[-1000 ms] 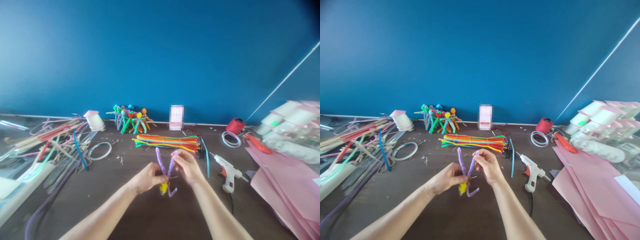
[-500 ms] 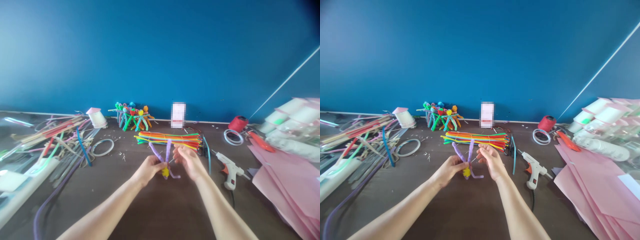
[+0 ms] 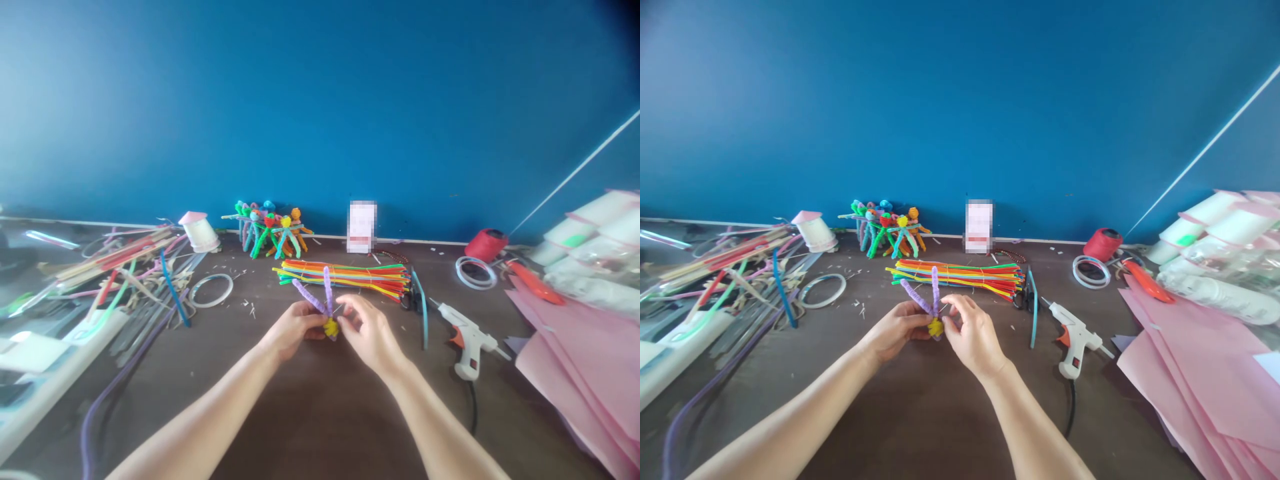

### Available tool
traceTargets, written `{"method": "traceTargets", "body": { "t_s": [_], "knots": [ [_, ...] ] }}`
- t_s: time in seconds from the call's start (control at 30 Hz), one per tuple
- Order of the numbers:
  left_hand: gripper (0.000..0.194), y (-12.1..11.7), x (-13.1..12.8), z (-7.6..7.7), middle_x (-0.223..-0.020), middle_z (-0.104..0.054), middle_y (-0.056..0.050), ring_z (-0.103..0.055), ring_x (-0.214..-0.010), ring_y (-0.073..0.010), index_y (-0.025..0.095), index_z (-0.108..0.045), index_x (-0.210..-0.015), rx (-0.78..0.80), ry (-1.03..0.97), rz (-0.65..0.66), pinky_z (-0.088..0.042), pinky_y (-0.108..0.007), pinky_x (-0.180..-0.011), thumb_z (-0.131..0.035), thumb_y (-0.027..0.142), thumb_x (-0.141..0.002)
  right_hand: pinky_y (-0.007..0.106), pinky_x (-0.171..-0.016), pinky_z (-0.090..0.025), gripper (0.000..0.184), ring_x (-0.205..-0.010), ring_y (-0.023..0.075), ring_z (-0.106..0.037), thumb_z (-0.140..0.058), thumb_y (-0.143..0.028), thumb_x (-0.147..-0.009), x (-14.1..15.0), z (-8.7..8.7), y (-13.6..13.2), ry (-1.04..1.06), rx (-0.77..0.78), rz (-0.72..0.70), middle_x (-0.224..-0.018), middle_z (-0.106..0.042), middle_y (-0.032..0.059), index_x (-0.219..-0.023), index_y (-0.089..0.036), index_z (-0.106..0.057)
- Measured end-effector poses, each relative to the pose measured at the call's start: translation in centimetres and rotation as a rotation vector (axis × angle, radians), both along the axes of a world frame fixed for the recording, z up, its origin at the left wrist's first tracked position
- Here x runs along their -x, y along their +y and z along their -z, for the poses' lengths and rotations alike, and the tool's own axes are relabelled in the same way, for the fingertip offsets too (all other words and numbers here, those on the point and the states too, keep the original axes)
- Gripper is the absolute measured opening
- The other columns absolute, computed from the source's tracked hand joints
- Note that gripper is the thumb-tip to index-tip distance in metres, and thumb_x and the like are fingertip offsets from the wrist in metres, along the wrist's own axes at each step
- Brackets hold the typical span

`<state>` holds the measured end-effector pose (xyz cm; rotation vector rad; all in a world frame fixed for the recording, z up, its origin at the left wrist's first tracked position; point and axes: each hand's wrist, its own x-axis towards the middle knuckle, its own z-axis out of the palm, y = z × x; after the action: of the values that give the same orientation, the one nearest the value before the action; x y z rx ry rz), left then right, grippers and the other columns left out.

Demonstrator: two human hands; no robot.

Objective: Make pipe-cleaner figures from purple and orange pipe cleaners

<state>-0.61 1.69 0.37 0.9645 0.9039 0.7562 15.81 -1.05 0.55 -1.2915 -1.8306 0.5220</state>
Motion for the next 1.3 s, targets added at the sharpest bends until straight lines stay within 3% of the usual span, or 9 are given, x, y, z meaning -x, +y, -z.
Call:
{"method": "traceTargets", "body": {
  "t_s": [0.33,0.4,0.5,0.57,0.7,1.0,1.17,1.3],
  "knots": [
    [0.022,0.0,-0.4,0.2,-0.062,-0.061,-0.004,-0.056,-0.056,-0.0128,0.009,-0.059,-0.071,0.048,-0.1,-0.024,-0.048,-0.029,-0.059,-0.07,0.023,-0.059,0.023,-0.062,-0.04,0.009,-0.064,0.0137,-0.054,-0.047,-0.014,-0.075,0.3,-0.8,-0.4,-0.093,-0.045,0.018,-0.069,-0.056,0.0006,-0.074,-0.02,-0.054],
    [0.023,-0.1,-0.4,0.2,-0.062,-0.061,-0.004,-0.056,-0.055,-0.0126,0.008,-0.059,-0.071,0.057,-0.104,-0.031,-0.048,-0.029,-0.058,-0.071,0.024,-0.059,0.023,-0.061,-0.041,0.008,-0.061,0.0132,-0.053,-0.048,-0.016,-0.076,0.5,-0.4,-0.3,-0.056,-0.013,0.034,-0.068,-0.056,-0.0001,-0.08,-0.02,-0.053],
    [0.023,-0.1,-0.6,0.2,-0.063,-0.061,-0.004,-0.057,-0.056,-0.0123,0.009,-0.059,-0.071,0.049,-0.1,-0.077,-0.048,-0.028,-0.06,-0.071,0.024,-0.059,0.023,-0.058,-0.041,0.026,-0.056,0.0126,-0.052,-0.049,-0.018,-0.075,0.8,0.4,-0.3,0.01,0.034,0.077,-0.064,-0.053,-0.0021,-0.101,-0.02,-0.046],
    [0.023,-0.1,-0.7,0.2,-0.063,-0.061,-0.003,-0.057,-0.057,-0.0122,0.01,-0.059,-0.072,0.035,-0.089,-0.117,-0.048,-0.028,-0.06,-0.071,0.024,-0.058,0.023,-0.057,-0.041,0.03,-0.056,0.0128,-0.052,-0.05,-0.017,-0.074,1.0,0.7,-0.3,-0.007,0.036,0.097,-0.063,-0.052,-0.0028,-0.103,-0.019,-0.043],
    [0.024,-0.2,-0.8,0.2,-0.065,-0.061,-0.003,-0.057,-0.059,-0.0124,0.011,-0.057,-0.073,0.01,-0.034,-0.18,-0.047,-0.027,-0.059,-0.07,0.024,-0.058,0.023,-0.06,-0.041,0.012,-0.065,0.0143,-0.055,-0.049,-0.013,-0.074,1.1,0.5,-0.7,-0.167,-0.035,0.083,-0.074,-0.056,0.0017,-0.084,-0.02,-0.05],
    [0.019,-0.6,-1.2,0.6,-0.053,-0.056,0.001,-0.05,-0.047,-0.009,0.01,-0.056,-0.066,-0.176,0.235,-0.226,-0.037,-0.02,-0.045,-0.065,0.025,-0.06,0.022,-0.05,-0.034,0.015,-0.064,0.0134,-0.052,-0.044,-0.01,-0.081,1.3,-1.6,-1.6,-0.583,-0.183,0.076,-0.079,-0.053,0.0037,-0.074,-0.019,-0.054],
    [0.014,-0.3,-0.9,1.0,-0.052,-0.055,0.002,-0.048,-0.046,-0.009,0.011,-0.056,-0.063,-0.257,0.311,-0.159,-0.036,-0.02,-0.045,-0.063,0.022,-0.059,0.024,-0.063,-0.038,0.017,-0.074,0.0154,-0.05,-0.042,-0.01,-0.083,1.0,-2.0,-1.4,-0.47,-0.234,0.001,-0.077,-0.056,0.0037,-0.074,-0.019,-0.055],
    [0.015,0.0,-0.7,1.4,-0.057,-0.06,0.0,-0.053,-0.053,-0.012,0.011,-0.058,-0.065,-0.327,0.36,-0.102,-0.041,-0.023,-0.051,-0.062,0.024,-0.06,0.027,-0.069,-0.039,0.013,-0.075,0.0171,-0.052,-0.046,-0.012,-0.08,0.7,-1.2,-0.9,-0.281,-0.15,0.023,-0.075,-0.059,0.0035,-0.077,-0.019,-0.057]
  ]
}}
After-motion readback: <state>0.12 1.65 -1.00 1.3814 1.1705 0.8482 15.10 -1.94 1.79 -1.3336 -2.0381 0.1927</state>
